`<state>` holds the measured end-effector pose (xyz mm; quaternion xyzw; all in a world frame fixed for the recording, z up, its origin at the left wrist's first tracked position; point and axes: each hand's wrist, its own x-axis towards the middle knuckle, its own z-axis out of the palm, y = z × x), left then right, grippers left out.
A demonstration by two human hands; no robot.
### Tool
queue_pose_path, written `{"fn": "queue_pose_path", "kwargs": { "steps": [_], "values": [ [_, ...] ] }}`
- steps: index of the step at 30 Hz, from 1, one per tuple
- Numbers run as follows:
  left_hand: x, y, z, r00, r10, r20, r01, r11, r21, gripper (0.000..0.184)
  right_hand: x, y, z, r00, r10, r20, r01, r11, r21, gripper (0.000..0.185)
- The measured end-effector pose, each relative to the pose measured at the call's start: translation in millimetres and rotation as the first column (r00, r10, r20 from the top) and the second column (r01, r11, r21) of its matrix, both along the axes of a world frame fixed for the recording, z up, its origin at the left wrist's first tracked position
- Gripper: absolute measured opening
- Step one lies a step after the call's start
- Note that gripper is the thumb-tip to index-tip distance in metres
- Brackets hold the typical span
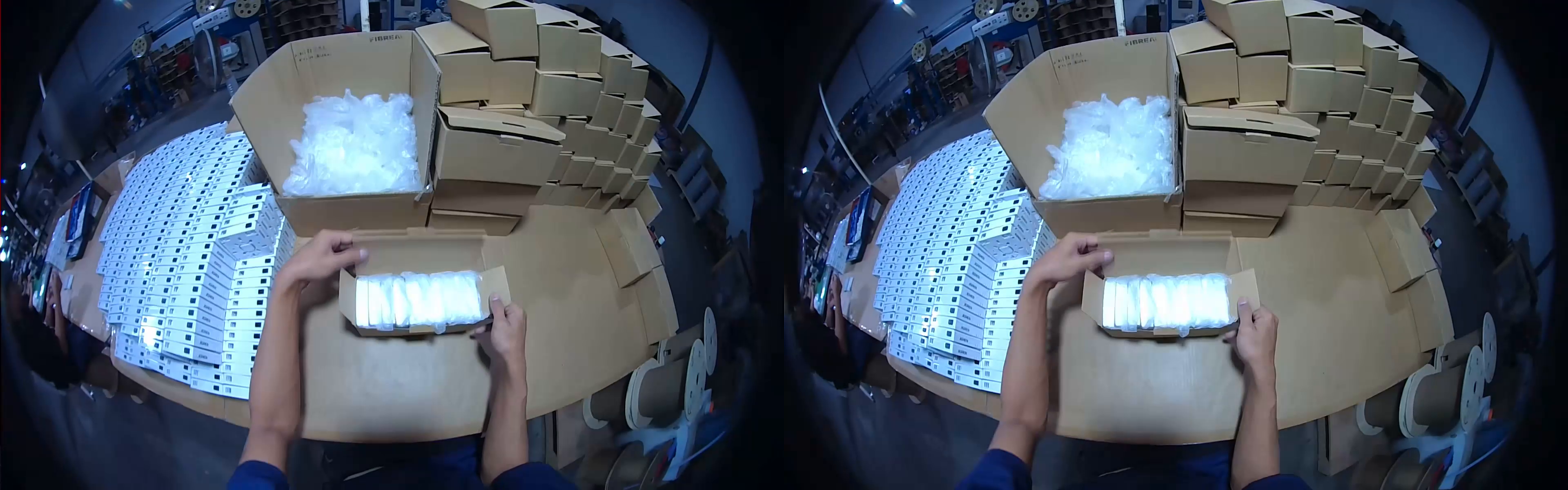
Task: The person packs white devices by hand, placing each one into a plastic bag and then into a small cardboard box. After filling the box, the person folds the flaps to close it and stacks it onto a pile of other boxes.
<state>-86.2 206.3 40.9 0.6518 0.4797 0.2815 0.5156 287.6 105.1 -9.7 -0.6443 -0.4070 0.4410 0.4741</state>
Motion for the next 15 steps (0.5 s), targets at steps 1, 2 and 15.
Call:
{"fn": "queue_pose_path", "kwargs": {
  "steps": [1, 2, 15],
  "values": [
    [1, 5, -13, 0.992, 0.070, 0.101, -0.058, 0.992, -0.109, 0.041, 11, 0, -25, 0.998, 0.037, -0.044, -0.035, 0.997, 0.063, 0.043],
    [6, 9, -23, 0.970, 0.146, 0.193, -0.102, 0.970, -0.219, 0.046, 13, -2, -39, 0.996, 0.052, -0.077, -0.044, 0.994, 0.102, 0.040],
    [56, -73, -105, 0.653, 0.261, 0.711, -0.310, 0.949, -0.064, 0.075, 3, 18, -5, 0.813, 0.542, 0.215, -0.579, 0.792, 0.192, 0.111]
  ]
}}
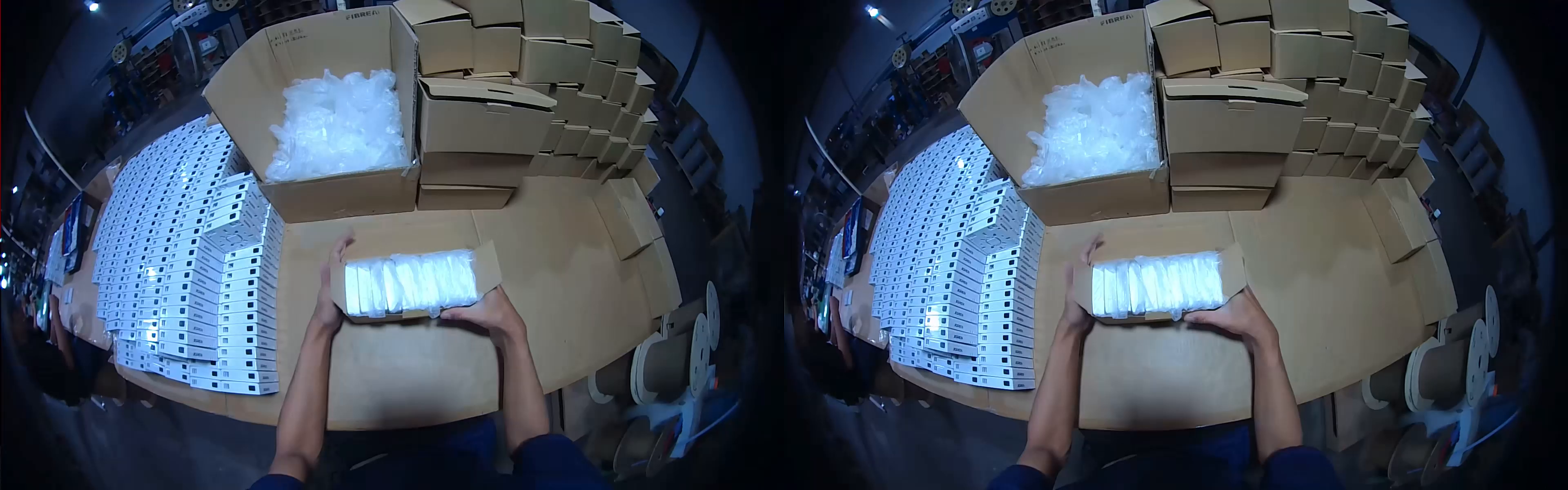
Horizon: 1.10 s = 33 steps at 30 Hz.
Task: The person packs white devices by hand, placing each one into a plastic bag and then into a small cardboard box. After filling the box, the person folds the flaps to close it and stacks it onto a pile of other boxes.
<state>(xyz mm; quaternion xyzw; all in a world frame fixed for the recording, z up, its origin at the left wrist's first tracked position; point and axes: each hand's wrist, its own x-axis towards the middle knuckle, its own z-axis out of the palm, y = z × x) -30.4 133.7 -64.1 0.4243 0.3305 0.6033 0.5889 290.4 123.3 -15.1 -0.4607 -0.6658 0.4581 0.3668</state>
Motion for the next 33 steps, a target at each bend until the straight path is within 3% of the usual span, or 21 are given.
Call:
{"fn": "queue_pose_path", "kwargs": {
  "steps": [2, 5, 7, 10, 13, 18, 23, 26, 29, 32, 33],
  "values": [
    [2, -19, 16, 0.994, 0.012, -0.110, -0.008, 0.999, 0.038, 0.096, 4, 6, -5, 0.997, 0.058, 0.050, -0.054, 0.996, -0.066, 0.119],
    [-6, -31, 30, 0.869, -0.017, -0.494, 0.174, 0.946, 0.273, 0.146, 10, 5, -11, 0.980, -0.024, 0.197, 0.015, 0.999, 0.048, 0.120],
    [-1, -35, 46, 0.582, 0.177, -0.794, 0.082, 0.958, 0.274, 0.158, 2, 4, 4, 0.961, -0.014, 0.275, -0.003, 0.998, 0.063, 0.118],
    [4, -33, 75, 0.506, 0.068, -0.860, 0.123, 0.981, 0.150, 0.151, -19, 5, 24, 0.936, -0.002, 0.353, -0.036, 0.994, 0.100, 0.113],
    [19, -34, 107, 0.425, -0.038, -0.904, 0.056, 0.998, -0.016, 0.147, -25, 5, 30, 0.928, -0.023, 0.372, -0.032, 0.990, 0.140, 0.107],
    [23, -25, 101, 0.394, -0.035, -0.918, 0.024, 0.999, -0.028, 0.133, -36, 3, 30, 0.931, -0.124, 0.344, 0.087, 0.989, 0.121, 0.094],
    [29, -27, 112, 0.379, -0.064, -0.923, -0.031, 0.996, -0.082, 0.130, -39, -1, 33, 0.923, -0.130, 0.363, 0.086, 0.987, 0.137, 0.095],
    [35, -26, 102, 0.277, 0.046, -0.960, -0.084, 0.996, 0.023, 0.136, -37, 1, 36, 0.903, -0.107, 0.417, 0.039, 0.985, 0.168, 0.100],
    [36, -26, 101, 0.377, 0.090, -0.922, -0.113, 0.992, 0.050, 0.146, -45, -3, 43, 0.854, -0.138, 0.502, 0.057, 0.983, 0.173, 0.105],
    [40, -27, 94, 0.379, 0.282, -0.881, -0.191, 0.956, 0.224, 0.152, -62, -5, 50, 0.799, -0.223, 0.559, 0.156, 0.974, 0.166, 0.109],
    [41, -26, 88, 0.463, 0.346, -0.816, -0.223, 0.936, 0.271, 0.153, -66, -5, 52, 0.796, -0.234, 0.558, 0.205, 0.972, 0.116, 0.110]
  ]
}}
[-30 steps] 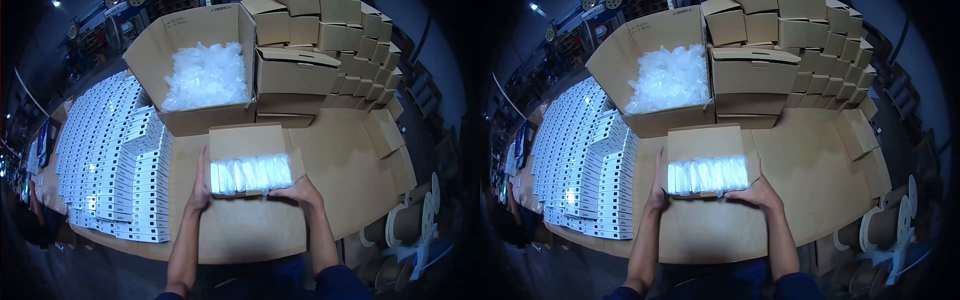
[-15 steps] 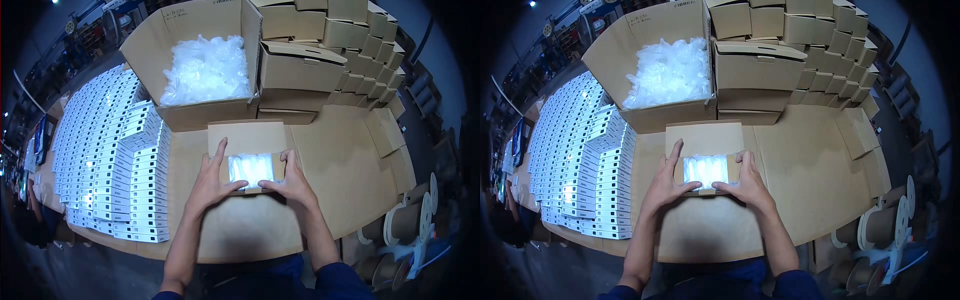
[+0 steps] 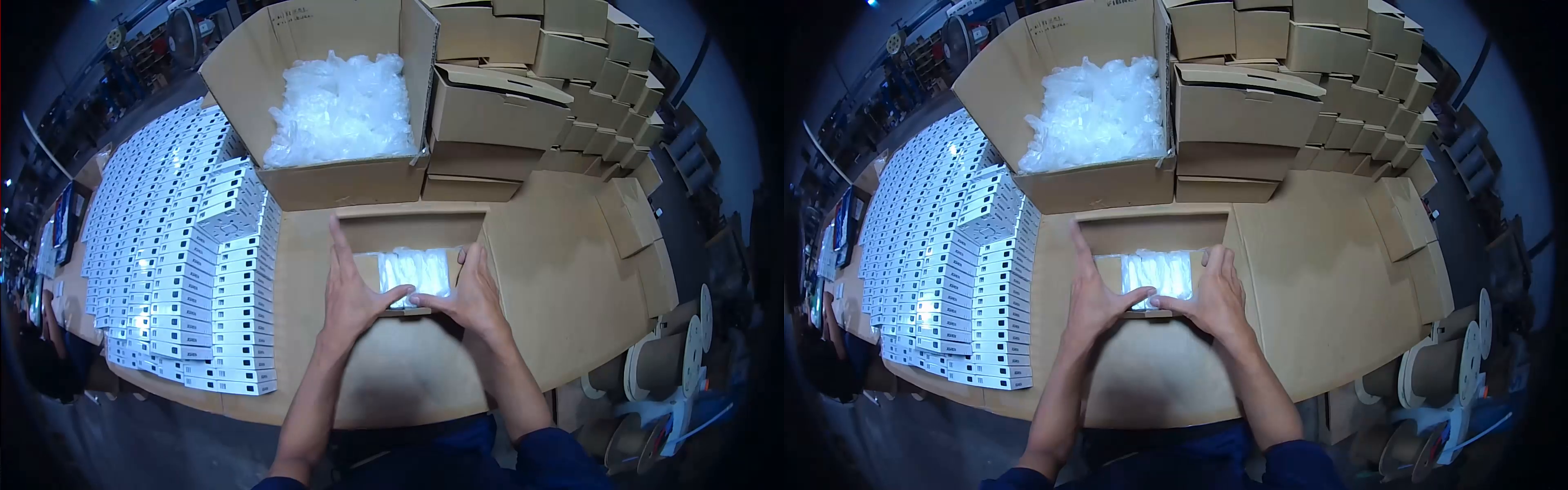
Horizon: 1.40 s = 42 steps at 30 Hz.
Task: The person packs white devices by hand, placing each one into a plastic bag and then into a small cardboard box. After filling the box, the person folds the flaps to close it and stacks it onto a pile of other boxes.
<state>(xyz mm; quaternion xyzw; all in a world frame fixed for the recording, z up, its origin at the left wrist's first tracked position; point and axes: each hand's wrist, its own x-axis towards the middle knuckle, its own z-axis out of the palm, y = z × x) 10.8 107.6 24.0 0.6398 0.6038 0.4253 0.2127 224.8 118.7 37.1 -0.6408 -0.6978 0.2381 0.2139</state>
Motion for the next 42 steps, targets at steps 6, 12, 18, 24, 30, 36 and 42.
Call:
{"fn": "queue_pose_path", "kwargs": {
  "steps": [6, 12, 18, 24, 30, 36, 42],
  "values": [
    [-10, -10, -47, 0.929, -0.178, 0.324, 0.073, 0.947, 0.312, 0.096, 0, -8, -18, 0.999, -0.036, -0.008, 0.037, 0.999, 0.035, 0.094],
    [-24, -27, -49, 0.897, -0.242, 0.370, 0.137, 0.948, 0.288, 0.035, 7, -28, -45, 0.871, -0.148, -0.469, 0.214, 0.972, 0.092, 0.071],
    [-31, -29, -56, 0.922, -0.262, 0.284, 0.182, 0.943, 0.280, 0.035, -8, -77, -93, 0.577, 0.026, -0.817, 0.364, 0.887, 0.285, 0.052],
    [-33, -31, -56, 0.927, -0.268, 0.261, 0.204, 0.947, 0.249, 0.029, -12, -85, -56, 0.782, -0.130, -0.609, 0.413, 0.841, 0.351, 0.026],
    [-30, -30, -52, 0.930, -0.235, 0.283, 0.171, 0.957, 0.234, 0.032, -41, -94, -31, 0.951, -0.140, -0.274, 0.266, 0.821, 0.504, 0.027],
    [-31, -30, -50, 0.919, -0.258, 0.299, 0.194, 0.954, 0.227, 0.032, -39, -86, -35, 0.831, -0.180, -0.526, 0.371, 0.885, 0.283, 0.015],
    [-30, -46, -38, 0.984, -0.150, -0.096, 0.168, 0.958, 0.231, 0.030, -27, -89, -44, 0.844, -0.160, -0.513, 0.326, 0.911, 0.253, 0.011]
  ]
}}
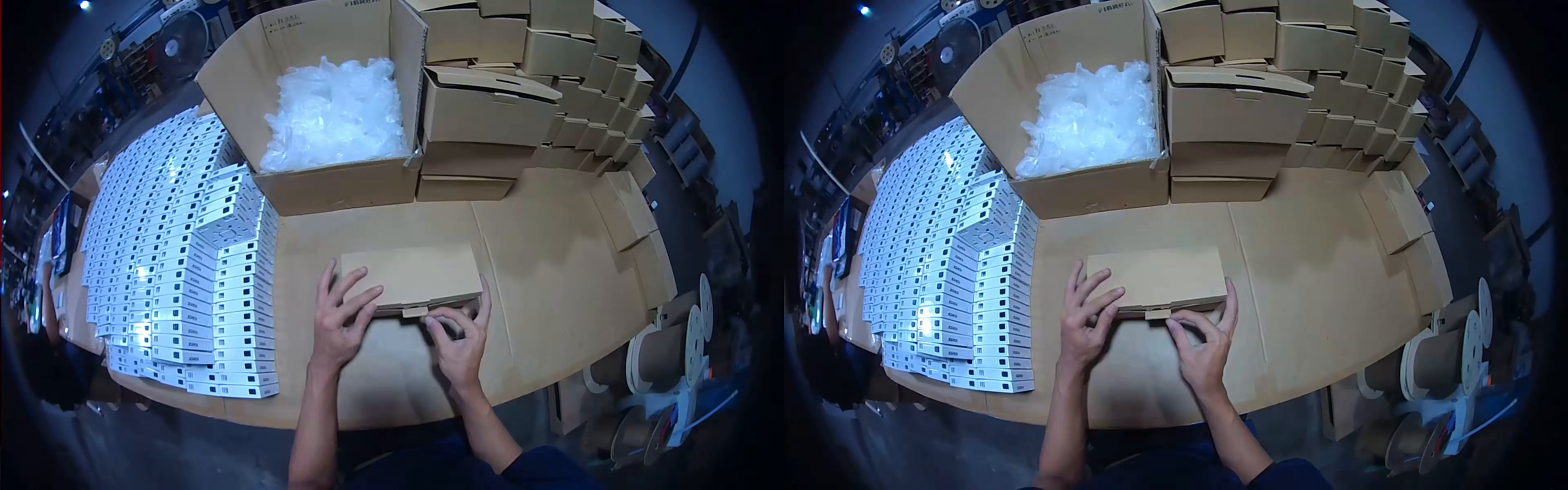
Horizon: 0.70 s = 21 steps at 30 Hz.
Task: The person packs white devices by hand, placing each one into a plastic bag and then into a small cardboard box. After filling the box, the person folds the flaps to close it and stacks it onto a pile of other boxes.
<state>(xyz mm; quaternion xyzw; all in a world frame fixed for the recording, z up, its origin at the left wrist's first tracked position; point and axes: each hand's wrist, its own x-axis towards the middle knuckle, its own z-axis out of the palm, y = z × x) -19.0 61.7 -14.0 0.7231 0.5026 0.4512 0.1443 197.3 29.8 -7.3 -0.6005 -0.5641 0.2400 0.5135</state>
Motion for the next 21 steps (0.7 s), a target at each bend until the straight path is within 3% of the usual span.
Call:
{"fn": "queue_pose_path", "kwargs": {
  "steps": [1, 4, 5, 8, 10, 12, 14, 16, 19, 21],
  "values": [
    [2, -8, 8, 0.974, 0.076, -0.213, -0.070, 0.997, 0.037, 0.038, 3, 0, 1, 0.993, -0.031, 0.112, 0.028, 0.999, 0.032, 0.009],
    [24, -28, 22, 0.915, 0.130, -0.383, -0.144, 0.990, -0.008, 0.045, 9, 4, -2, 0.984, 0.030, 0.175, -0.049, 0.993, 0.103, 0.012],
    [31, -33, 20, 0.893, 0.151, -0.423, -0.171, 0.985, -0.009, 0.051, 5, 4, 7, 0.998, 0.029, -0.060, -0.026, 0.999, 0.040, 0.017],
    [40, -37, 9, 0.849, 0.204, -0.488, -0.218, 0.976, 0.030, 0.052, 17, 17, -8, 0.958, -0.065, -0.279, 0.113, 0.980, 0.162, 0.019],
    [43, -35, 7, 0.860, 0.221, -0.460, -0.219, 0.974, 0.058, 0.048, 40, 21, 0, 0.998, -0.049, 0.044, 0.040, 0.980, 0.195, 0.022],
    [40, -32, 3, 0.865, 0.227, -0.447, -0.208, 0.974, 0.091, 0.048, 52, 23, 12, 0.935, -0.006, 0.354, -0.087, 0.965, 0.246, 0.025],
    [39, -32, 3, 0.873, 0.208, -0.442, -0.190, 0.978, 0.084, 0.051, 54, 26, 15, 0.889, 0.007, 0.459, -0.158, 0.943, 0.292, 0.029],
    [35, -29, 3, 0.871, 0.187, -0.455, -0.157, 0.982, 0.102, 0.054, 61, 29, -5, 0.896, 0.143, 0.420, -0.275, 0.921, 0.274, 0.030],
    [32, -28, 6, 0.889, 0.154, -0.431, -0.138, 0.988, 0.069, 0.057, 74, 43, 2, 0.909, 0.205, 0.363, -0.324, 0.894, 0.308, 0.026],
    [32, -24, 10, 0.896, 0.145, -0.421, -0.130, 0.989, 0.064, 0.056, 74, 43, 10, 0.977, 0.107, 0.185, -0.149, 0.962, 0.230, 0.023]
  ]
}}
